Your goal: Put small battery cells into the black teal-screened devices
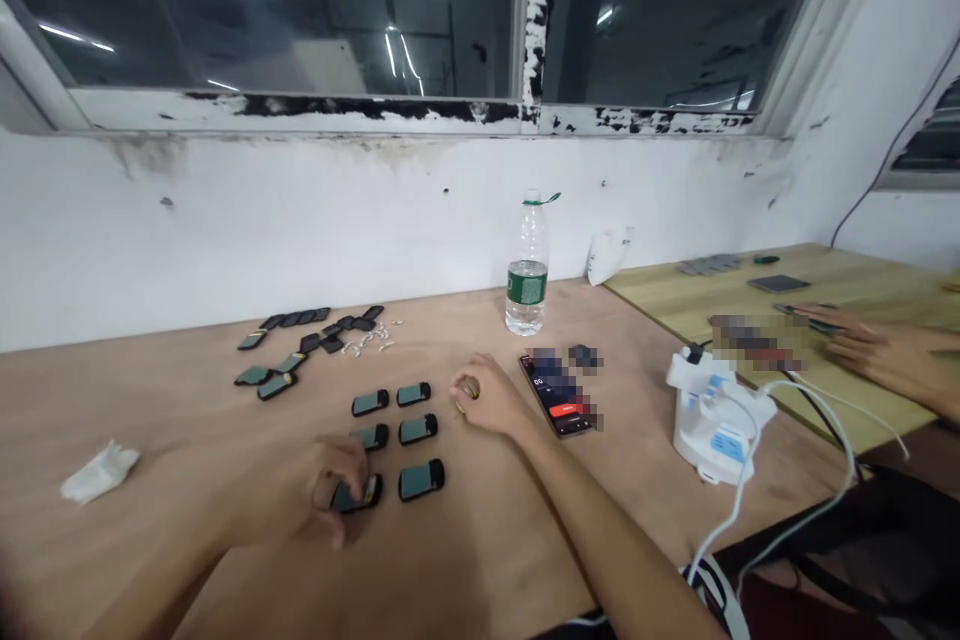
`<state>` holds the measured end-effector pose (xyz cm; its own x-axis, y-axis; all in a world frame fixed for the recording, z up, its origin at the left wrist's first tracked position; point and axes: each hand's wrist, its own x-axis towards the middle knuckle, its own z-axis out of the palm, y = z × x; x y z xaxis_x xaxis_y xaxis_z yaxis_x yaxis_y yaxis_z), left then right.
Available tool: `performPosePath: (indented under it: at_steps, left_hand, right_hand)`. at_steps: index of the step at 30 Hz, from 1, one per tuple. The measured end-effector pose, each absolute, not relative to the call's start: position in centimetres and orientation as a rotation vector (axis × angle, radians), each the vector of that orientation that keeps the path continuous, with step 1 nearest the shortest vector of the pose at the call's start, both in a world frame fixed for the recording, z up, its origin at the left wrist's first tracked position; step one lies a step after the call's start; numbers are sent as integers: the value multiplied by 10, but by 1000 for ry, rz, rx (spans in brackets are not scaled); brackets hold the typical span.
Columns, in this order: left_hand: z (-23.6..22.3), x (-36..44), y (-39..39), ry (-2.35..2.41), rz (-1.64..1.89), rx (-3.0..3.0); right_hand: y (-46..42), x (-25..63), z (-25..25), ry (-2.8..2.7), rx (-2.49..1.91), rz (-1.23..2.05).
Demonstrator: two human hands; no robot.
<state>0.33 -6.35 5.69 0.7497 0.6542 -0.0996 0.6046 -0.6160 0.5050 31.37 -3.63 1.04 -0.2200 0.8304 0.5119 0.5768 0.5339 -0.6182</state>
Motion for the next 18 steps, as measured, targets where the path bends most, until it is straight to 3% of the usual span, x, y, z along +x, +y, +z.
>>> performPosePath:
  at_steps: [7, 18]
  left_hand:
    - [69, 7, -66, 1078, 32, 2385]
    - [60, 7, -68, 1133, 4, 2445]
  right_hand:
    - [-36, 315, -1, -2072, -1105, 360]
    - [-27, 322, 7, -1672, -1127, 353]
